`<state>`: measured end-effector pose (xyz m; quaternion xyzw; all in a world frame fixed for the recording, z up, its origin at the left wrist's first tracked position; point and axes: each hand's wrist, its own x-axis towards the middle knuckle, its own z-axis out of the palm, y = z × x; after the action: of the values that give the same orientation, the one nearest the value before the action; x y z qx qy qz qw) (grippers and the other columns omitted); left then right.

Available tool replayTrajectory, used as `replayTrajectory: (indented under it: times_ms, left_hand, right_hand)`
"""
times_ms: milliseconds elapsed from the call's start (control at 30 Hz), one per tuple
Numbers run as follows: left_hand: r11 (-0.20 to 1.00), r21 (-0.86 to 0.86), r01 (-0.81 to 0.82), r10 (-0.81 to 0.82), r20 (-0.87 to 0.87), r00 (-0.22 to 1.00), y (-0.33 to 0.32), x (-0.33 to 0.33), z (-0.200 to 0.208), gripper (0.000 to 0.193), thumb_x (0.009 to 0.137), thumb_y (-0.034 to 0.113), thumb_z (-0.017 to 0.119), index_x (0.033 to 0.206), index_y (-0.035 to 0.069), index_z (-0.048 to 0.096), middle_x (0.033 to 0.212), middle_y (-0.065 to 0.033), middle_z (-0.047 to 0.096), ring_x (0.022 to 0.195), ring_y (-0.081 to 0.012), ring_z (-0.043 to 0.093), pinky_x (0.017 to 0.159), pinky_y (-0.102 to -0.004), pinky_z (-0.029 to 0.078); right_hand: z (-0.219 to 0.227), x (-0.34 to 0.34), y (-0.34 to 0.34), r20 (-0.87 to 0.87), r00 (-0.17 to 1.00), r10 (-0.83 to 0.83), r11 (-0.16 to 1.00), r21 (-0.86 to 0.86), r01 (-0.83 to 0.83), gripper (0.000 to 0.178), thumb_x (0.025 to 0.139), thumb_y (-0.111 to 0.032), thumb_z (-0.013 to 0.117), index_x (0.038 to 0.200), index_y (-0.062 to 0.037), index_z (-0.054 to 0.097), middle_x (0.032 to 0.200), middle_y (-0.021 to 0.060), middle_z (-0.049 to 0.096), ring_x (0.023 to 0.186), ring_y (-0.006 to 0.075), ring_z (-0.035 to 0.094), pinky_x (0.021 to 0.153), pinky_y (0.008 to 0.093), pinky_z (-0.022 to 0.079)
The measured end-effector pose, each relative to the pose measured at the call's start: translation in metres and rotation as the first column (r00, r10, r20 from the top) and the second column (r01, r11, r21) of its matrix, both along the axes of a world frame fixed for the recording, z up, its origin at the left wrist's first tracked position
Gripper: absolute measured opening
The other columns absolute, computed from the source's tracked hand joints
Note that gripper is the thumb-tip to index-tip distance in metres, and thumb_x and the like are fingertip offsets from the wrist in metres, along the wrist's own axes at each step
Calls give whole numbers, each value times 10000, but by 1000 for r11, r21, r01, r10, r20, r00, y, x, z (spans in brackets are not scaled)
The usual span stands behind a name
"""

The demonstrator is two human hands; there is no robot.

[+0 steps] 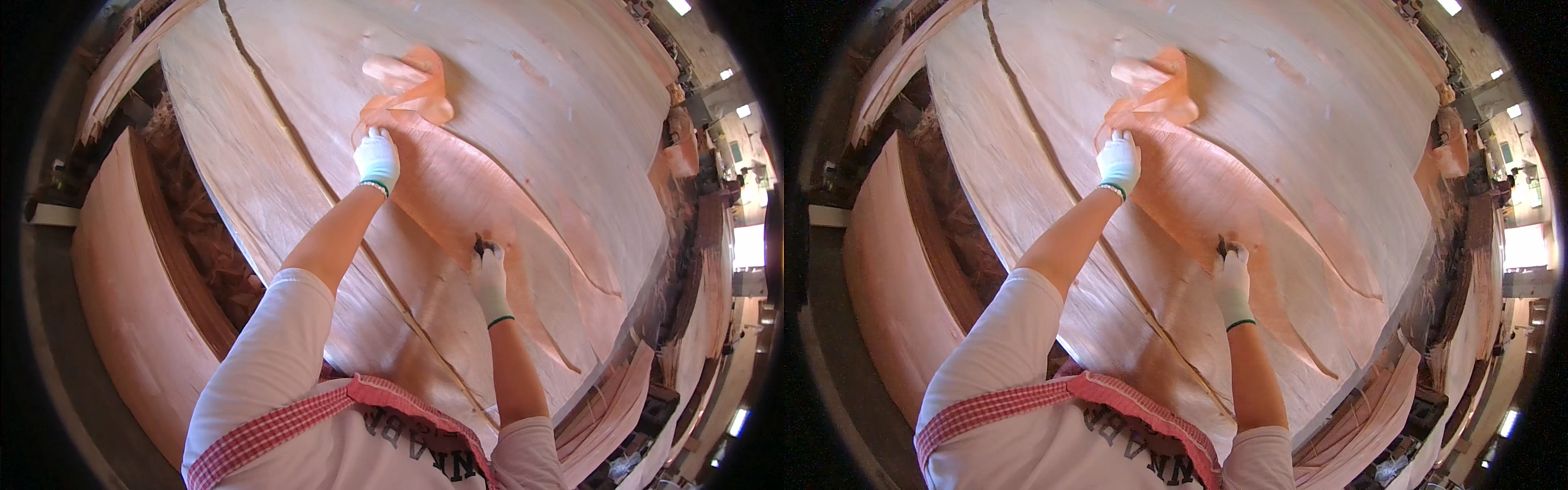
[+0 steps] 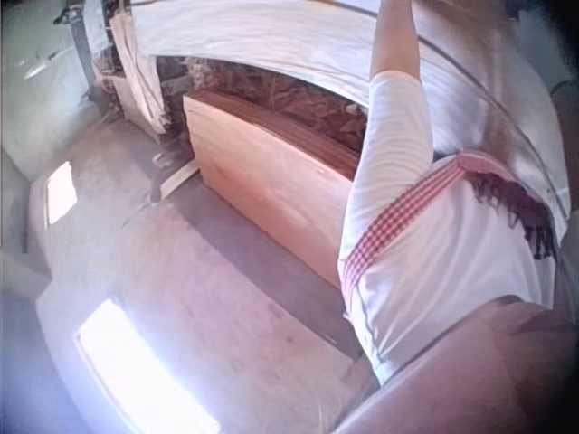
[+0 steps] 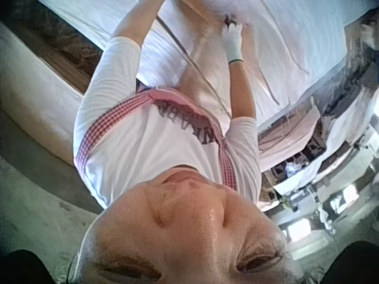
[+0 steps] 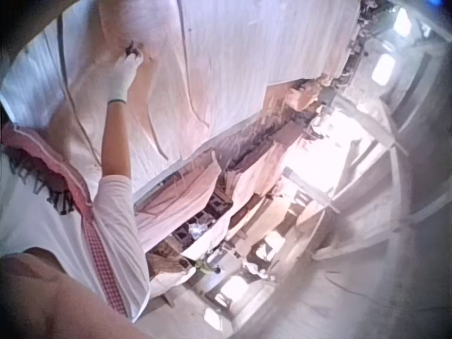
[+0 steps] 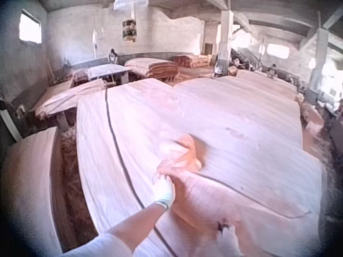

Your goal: The person uses a knife to cut away damaged sections of wood veneer sheets and applies tape to secure the edges and repair gaps on several large stacks of wooden boards.

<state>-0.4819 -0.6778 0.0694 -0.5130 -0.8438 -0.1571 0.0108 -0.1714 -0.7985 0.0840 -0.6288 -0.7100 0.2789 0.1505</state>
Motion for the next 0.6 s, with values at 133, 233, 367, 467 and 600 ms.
replayTrajectory:
  times_ms: [133,233,367,467,600]
  left_hand:
    - [994,97,43,-57,143,988,15,-18,16,314,940,155,444,1210,52,569,1156,-150,602,1029,-306,599,915,-436,470]
    - [910,148,387,-305,-392,868,15,-49,-26,338,924,146,447,1222,37,565,1261,-148,579,1169,-308,538,1029,-428,395]
    - [920,202,334,-303,-169,938,17,-44,-37,375,912,179,440,1233,25,559,1348,-117,535,1285,-284,460,1102,-407,309]
    - [924,210,318,-294,-140,946,11,-51,-36,406,916,177,433,1278,16,520,1358,-122,526,1286,-278,460,1105,-401,311]
    - [905,285,314,-317,-38,948,15,-47,-35,435,915,165,443,1317,1,474,1327,-147,542,1266,-287,477,1093,-408,330]
  right_hand:
    - [-5,4,1,83,996,44,998,42,-47,336,944,-223,510,1161,34,532,1375,219,405,1137,403,530,925,425,471]
    - [-5,8,7,158,979,126,990,47,-135,326,950,-237,498,1136,26,548,1344,230,445,1182,394,500,878,459,488]
    - [10,-16,51,537,775,334,940,-131,-314,317,962,-294,468,1079,-17,571,1081,232,599,1003,391,590,780,507,492]
    - [49,-122,80,414,887,205,978,-51,-202,274,973,-281,446,1001,-38,571,805,230,644,783,406,627,702,520,480]
    - [12,-188,152,293,841,456,842,164,-514,306,980,-309,443,1005,-29,562,907,266,631,807,439,619,726,538,482]
